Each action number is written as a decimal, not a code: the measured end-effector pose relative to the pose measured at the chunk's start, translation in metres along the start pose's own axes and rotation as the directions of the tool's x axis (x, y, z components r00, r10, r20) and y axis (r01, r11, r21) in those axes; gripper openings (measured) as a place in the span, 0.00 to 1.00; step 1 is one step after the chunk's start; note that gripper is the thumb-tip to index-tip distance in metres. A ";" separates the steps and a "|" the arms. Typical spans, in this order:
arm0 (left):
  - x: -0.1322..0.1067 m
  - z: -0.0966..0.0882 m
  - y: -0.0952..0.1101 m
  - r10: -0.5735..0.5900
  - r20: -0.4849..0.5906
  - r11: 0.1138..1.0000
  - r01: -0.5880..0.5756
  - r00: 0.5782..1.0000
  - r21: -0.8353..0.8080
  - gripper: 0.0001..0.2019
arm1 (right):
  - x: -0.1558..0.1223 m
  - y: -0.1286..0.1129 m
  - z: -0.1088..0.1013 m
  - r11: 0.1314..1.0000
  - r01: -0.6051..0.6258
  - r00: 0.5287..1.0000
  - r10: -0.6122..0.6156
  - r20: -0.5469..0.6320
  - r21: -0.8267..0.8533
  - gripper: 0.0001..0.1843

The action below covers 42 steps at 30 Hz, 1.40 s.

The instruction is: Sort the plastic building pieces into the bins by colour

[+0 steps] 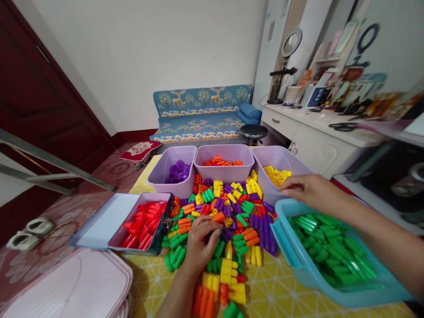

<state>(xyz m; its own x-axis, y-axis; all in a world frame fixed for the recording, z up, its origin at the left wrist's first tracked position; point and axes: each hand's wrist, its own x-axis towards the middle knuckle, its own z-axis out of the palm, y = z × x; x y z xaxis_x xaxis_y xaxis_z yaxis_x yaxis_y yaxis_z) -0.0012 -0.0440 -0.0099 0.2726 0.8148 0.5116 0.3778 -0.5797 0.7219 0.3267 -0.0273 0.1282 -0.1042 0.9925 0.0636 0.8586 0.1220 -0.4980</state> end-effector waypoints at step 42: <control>0.148 0.119 0.063 0.154 0.540 0.912 -0.330 0.827 0.245 0.30 | 0.149 -0.036 0.036 0.907 -0.006 0.976 0.096 -0.193 0.421 0.06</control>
<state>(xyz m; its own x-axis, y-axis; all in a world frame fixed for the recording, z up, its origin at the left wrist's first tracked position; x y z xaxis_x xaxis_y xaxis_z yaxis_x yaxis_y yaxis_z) 0.1686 0.0394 0.0556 0.7616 0.5828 0.2833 0.4713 -0.7983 0.3750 0.2620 0.1162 0.1240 0.0776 0.9803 0.1815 0.5675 0.1062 -0.8165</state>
